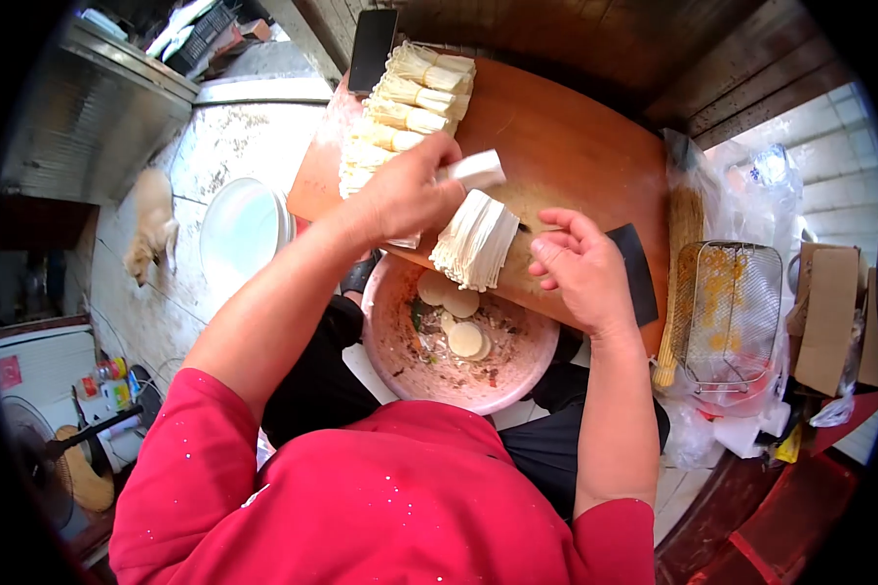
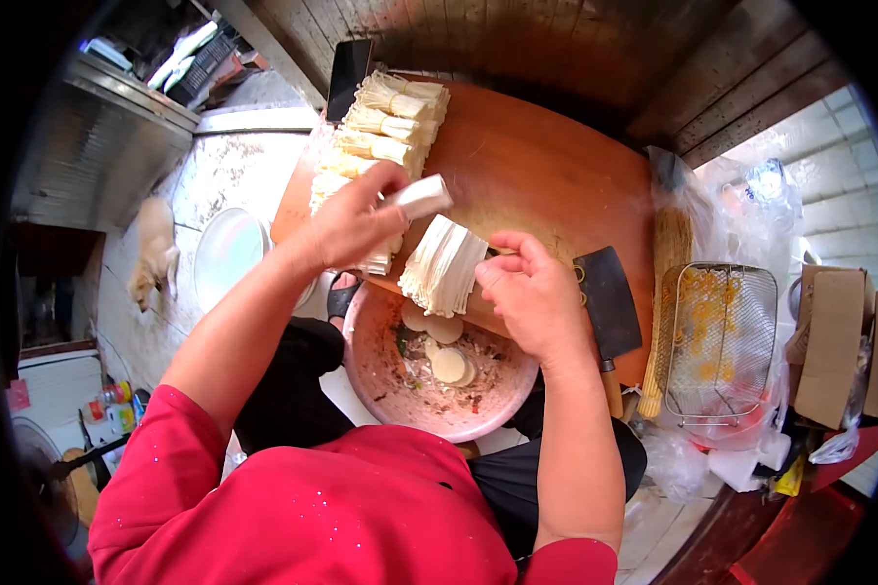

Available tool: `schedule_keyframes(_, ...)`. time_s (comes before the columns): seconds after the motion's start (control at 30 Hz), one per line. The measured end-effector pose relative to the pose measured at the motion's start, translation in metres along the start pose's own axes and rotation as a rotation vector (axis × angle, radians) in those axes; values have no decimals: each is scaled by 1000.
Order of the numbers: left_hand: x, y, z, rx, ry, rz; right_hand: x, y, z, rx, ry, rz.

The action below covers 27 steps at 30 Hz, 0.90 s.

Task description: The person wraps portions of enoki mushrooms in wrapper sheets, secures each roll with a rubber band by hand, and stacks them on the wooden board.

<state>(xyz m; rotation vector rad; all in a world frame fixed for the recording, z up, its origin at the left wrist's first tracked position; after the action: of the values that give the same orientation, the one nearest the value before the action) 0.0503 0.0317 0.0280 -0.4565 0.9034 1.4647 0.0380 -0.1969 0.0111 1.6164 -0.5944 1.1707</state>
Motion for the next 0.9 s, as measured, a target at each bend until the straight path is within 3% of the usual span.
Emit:
schedule_keyframes(0.2,4,-81,71,-215,-643,-167,-11,12,-38,217,708,161)
schedule_keyframes(0.27,10,-105,79,-327,-780,-204,-21,18,-50,248,912,315)
schedule_keyframes(0.37,19,-134,79,-348,-808,-148,-31,21,-57,404,1045,210)
schedule_keyframes(0.47,36,-157,71,-349,-818,-133,-38,22,-59,371,1094,204)
schedule_keyframes(0.57,56,-168,62,-260,-814,140,-45,26,-61,306,1085,283)
schedule_keyframes(0.8,44,-156,63,-145,-871,187,-46,26,-69,307,1094,332)
schedule_keyframes(0.9,37,-142,58,-264,-1046,45,-54,22,-72,339,1127,297)
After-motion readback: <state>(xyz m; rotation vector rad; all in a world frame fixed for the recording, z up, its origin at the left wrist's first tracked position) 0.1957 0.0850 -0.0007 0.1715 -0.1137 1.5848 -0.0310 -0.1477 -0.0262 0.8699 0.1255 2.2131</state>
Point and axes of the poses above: each hand's wrist, its own y-axis away from the middle knuckle, its own z-axis out of the back of the hand, x = y × z, the point moved 3 cm from there along -y, towards the middle knuckle, and after that the axes turned 4 degrees about x, right-handed, at the moved point
